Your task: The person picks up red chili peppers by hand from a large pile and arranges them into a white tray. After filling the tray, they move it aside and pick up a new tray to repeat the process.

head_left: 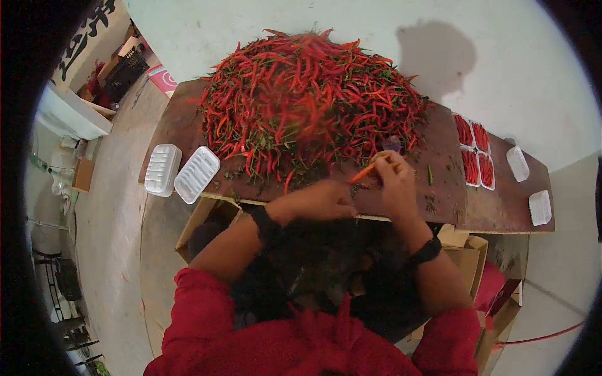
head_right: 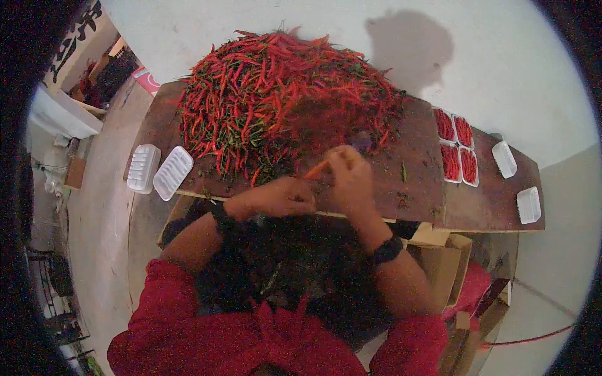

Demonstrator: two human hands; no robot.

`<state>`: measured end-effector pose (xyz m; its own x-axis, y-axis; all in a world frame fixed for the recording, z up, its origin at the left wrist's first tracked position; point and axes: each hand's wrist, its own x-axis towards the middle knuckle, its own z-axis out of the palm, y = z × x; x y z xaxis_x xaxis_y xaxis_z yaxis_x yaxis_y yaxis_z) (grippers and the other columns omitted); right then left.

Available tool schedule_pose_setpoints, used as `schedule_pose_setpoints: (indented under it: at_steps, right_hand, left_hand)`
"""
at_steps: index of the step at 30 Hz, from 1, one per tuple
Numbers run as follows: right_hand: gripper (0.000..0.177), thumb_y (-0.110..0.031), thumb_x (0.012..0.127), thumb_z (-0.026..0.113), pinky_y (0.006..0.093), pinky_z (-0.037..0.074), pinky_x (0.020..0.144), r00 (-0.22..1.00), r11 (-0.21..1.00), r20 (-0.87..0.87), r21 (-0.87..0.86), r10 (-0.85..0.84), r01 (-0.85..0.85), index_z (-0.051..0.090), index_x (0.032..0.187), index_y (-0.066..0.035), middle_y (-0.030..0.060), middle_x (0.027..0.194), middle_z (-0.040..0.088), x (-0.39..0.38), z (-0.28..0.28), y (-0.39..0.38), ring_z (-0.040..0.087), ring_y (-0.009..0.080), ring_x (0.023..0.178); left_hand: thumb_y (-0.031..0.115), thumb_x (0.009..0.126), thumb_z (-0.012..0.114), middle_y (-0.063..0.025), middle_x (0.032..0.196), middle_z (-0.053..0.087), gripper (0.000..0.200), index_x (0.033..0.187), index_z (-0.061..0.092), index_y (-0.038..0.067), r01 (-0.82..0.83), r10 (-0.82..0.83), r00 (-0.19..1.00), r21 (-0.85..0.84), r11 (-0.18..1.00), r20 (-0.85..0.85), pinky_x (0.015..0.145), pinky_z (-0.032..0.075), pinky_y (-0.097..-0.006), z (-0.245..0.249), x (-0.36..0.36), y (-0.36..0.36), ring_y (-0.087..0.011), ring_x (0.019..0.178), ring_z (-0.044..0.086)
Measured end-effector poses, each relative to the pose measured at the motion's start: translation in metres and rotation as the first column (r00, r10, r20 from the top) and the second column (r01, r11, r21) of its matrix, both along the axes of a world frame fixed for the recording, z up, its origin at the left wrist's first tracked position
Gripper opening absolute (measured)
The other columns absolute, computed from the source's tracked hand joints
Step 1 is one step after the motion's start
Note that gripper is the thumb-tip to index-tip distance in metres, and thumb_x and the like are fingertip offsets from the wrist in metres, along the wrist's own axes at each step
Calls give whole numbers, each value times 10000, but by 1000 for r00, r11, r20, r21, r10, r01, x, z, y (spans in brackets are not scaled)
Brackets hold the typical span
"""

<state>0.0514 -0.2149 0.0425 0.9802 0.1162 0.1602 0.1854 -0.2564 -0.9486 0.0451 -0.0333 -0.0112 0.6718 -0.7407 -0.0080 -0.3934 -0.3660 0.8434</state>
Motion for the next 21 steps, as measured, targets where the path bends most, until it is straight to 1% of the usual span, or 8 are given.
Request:
schedule_pose_setpoints:
  at_steps: [3,5,7,8,10,13,16,21]
  right_hand:
    - [185,-206,914,473,299,489,607,993,985,-90,158,80,-66,562,882,-47,63,768,600,13,-16,-15,610,163,684]
    - [180,-208,931,417,299,486,591,916,897,-377,439,136,48,518,920,-60,82,768,586,16,-18,-17,608,186,684]
    - [188,-202,919,433,326,493,618,878,833,-454,537,152,134,530,949,-45,89,790,589,9,-9,-10,595,195,687]
    - [204,-196,907,449,353,501,644,832,752,-525,619,180,227,542,978,-29,97,812,592,6,-5,-7,583,204,690]
    - [186,-181,917,419,336,479,597,834,794,-522,577,178,191,524,975,-39,100,789,580,5,-2,-7,581,205,664]
    - [171,-159,928,393,311,448,540,819,846,-548,507,168,166,507,977,-41,94,747,556,8,-8,-8,565,196,625]
    - [171,-149,928,404,283,425,518,819,881,-543,461,188,104,512,988,-31,75,710,526,13,-24,-14,528,168,596]
    - [164,-161,935,423,229,375,468,802,922,-542,387,250,-26,519,982,-37,36,662,494,13,-31,-17,461,115,535]
  left_hand:
    - [200,791,643,-104,861,643,198,901,641,36,-69,64,979,20,997,196,723,490,-379,1,-1,5,-283,796,619]
    - [184,785,640,-110,872,641,203,927,636,39,-154,140,937,20,988,320,730,491,-383,5,4,11,-301,799,617]
    - [170,776,633,-129,915,638,216,949,632,41,-423,378,847,43,905,373,745,493,-397,13,18,21,-325,838,616]
    - [170,776,633,-129,915,638,216,949,632,41,-420,375,848,45,906,374,745,493,-397,14,25,26,-325,838,616]
    - [175,783,624,-137,939,639,219,961,636,49,-686,605,611,-39,727,511,758,495,-405,12,39,37,-337,862,615]
    - [177,803,594,-133,961,642,211,973,643,63,-778,595,477,-4,628,647,760,499,-418,4,55,52,-339,872,615]
    - [163,820,555,-125,937,636,208,988,645,78,-823,597,398,-16,568,697,727,507,-433,0,60,52,-343,841,615]
    - [156,814,544,-122,905,613,203,982,641,95,-834,549,453,115,540,703,672,510,-446,1,59,46,-343,791,614]
